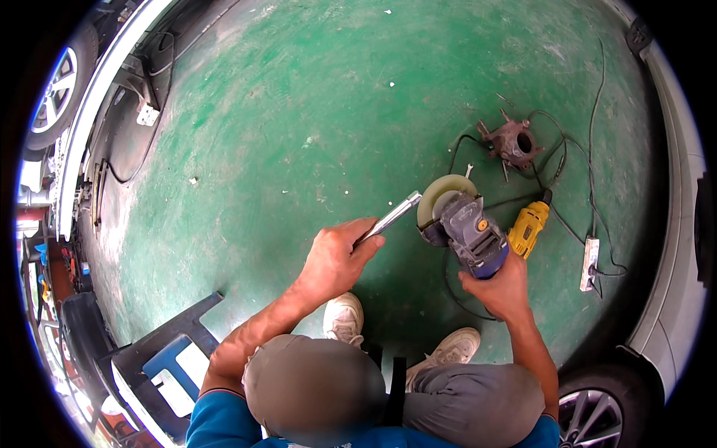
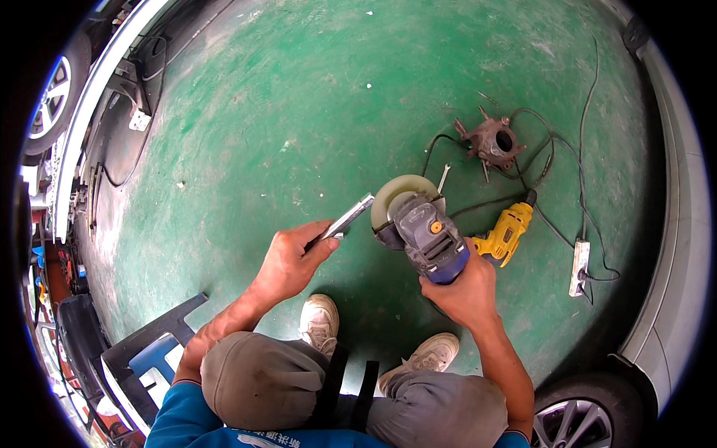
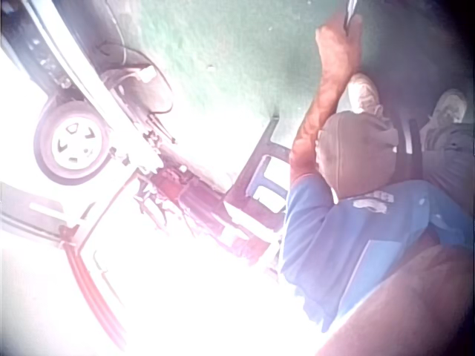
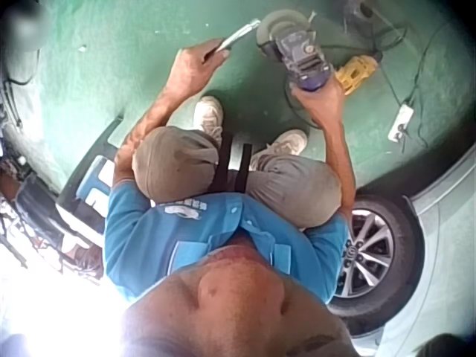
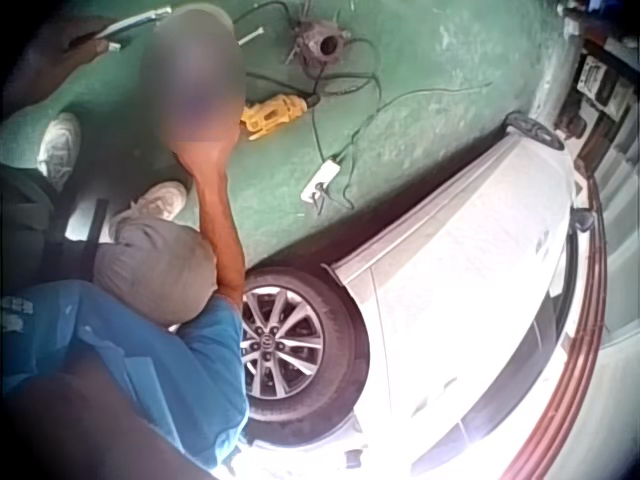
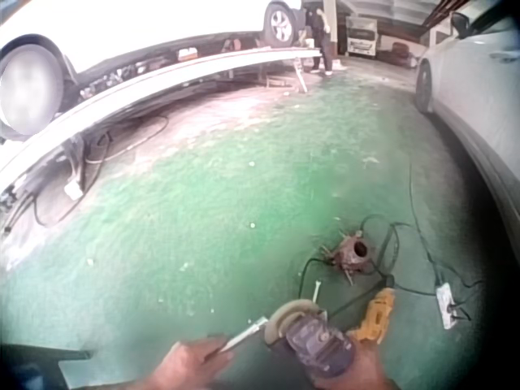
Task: The person retrieves a socket and extension from a tool chest, then uses an angle grinder to smooth the socket. They walk to a red car and use a cordless impact wrench with the extension to remove bolts from the rear bumper area.
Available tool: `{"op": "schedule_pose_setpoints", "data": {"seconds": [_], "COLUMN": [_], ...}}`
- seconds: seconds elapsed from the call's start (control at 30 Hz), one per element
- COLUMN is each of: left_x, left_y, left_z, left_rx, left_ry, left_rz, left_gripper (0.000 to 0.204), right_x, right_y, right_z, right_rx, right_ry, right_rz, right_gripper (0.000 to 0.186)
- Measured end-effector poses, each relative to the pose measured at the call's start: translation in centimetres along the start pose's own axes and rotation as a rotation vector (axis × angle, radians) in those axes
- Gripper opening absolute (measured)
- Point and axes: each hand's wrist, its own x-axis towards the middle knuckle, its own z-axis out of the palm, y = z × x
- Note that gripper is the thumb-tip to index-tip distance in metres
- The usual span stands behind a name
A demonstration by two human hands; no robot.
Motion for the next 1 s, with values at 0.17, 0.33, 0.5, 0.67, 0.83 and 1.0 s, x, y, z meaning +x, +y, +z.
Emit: {"op": "schedule_pose_setpoints", "data": {"seconds": [0.17, 0.33, 0.5, 0.67, 0.83, 1.0], "left_x": [0.0, -0.1, -0.2, -0.2, -0.3, -0.3], "left_y": [0.2, 0.2, -0.1, -0.1, -0.3, -0.4], "left_z": [0.2, 0.0, 0.2, 0.3, 0.0, -0.4], "left_rx": [-0.011, -0.007, -0.047, -0.033, -0.057, -0.2], "left_ry": [-0.003, -0.021, -0.03, -0.027, -0.033, -0.116], "left_rz": [0.011, -0.016, -0.042, -0.014, -0.032, -0.12], "left_gripper": [0.027, 0.028, 0.028, 0.028, 0.027, 0.031], "right_x": [0.0, -0.2, -0.1, -0.2, 0.0, -0.8], "right_y": [0.0, 0.3, 0.3, 0.6, 0.7, 1.9], "right_z": [-0.1, 0.1, 0.2, 0.0, -0.3, -0.7], "right_rx": [-0.007, 0.01, -0.002, 0.022, 0.006, 0.129], "right_ry": [-0.018, -0.003, -0.008, -0.004, -0.026, -0.006], "right_rz": [0.0, -0.001, -0.012, -0.018, 0.028, 0.163], "right_gripper": [0.044, 0.044, 0.043, 0.043, 0.048, 0.055]}}
